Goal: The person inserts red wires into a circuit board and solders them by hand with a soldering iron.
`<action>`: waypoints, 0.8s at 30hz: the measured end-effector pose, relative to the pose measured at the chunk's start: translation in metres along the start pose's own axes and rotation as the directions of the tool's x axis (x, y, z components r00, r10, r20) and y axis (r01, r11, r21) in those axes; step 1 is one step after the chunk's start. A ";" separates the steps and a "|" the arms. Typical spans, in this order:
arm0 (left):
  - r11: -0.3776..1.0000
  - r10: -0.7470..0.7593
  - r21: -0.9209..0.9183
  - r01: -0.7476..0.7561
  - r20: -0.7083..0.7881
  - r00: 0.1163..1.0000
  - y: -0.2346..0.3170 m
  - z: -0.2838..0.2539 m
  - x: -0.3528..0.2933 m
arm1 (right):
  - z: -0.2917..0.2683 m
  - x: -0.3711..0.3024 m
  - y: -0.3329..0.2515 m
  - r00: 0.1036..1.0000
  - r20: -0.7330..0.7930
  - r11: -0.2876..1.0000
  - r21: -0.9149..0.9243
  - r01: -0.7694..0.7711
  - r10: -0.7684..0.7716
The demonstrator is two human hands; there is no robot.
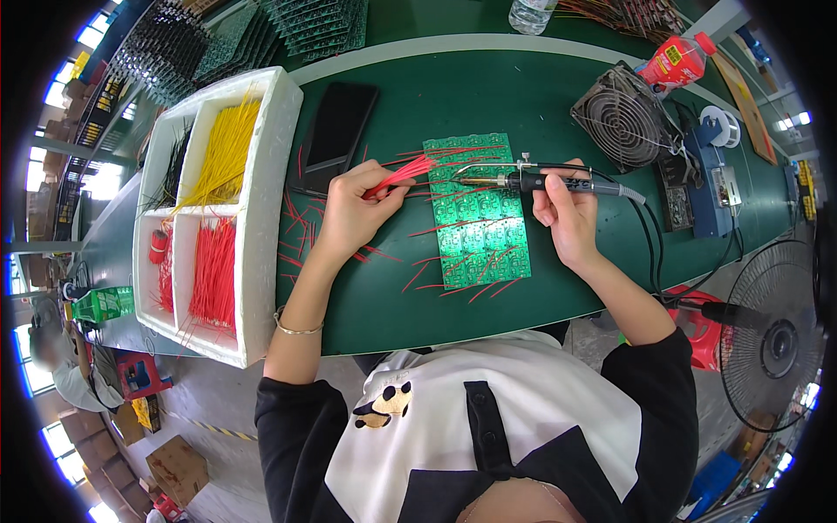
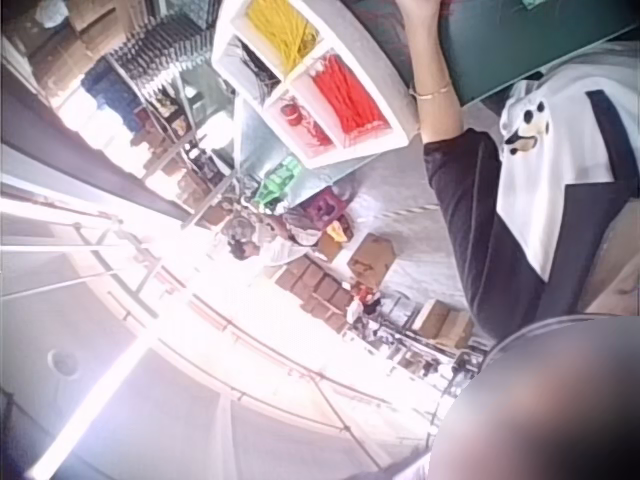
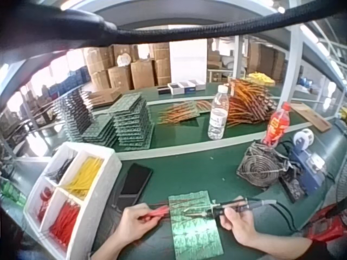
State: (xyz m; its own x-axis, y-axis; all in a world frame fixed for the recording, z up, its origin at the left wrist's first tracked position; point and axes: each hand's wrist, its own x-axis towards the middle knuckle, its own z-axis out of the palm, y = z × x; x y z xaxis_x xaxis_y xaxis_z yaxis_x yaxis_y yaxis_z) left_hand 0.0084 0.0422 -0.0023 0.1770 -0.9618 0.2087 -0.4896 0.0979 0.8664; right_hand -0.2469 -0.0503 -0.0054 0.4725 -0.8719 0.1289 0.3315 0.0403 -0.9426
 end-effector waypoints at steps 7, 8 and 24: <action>0.999 -0.025 -0.022 0.025 0.000 1.000 0.003 0.000 0.000 | 0.001 0.001 -0.001 1.000 0.006 1.000 0.001 0.010 -0.010; 0.999 -0.024 -0.022 0.024 0.002 1.000 0.002 0.000 0.000 | 0.001 0.001 -0.001 1.000 0.006 1.000 0.009 0.004 -0.004; 1.000 0.006 -0.014 -0.006 -0.025 1.000 0.000 0.002 0.001 | -0.005 0.001 -0.004 0.997 -0.081 0.993 0.121 -0.009 0.019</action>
State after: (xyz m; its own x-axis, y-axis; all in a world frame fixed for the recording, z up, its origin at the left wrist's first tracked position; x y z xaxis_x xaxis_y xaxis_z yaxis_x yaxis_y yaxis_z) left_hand 0.0070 0.0410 -0.0031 0.1957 -0.9545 0.2249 -0.4789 0.1071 0.8713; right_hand -0.2522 -0.0535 -0.0032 0.4112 -0.9075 0.0857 0.4235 0.1069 -0.8996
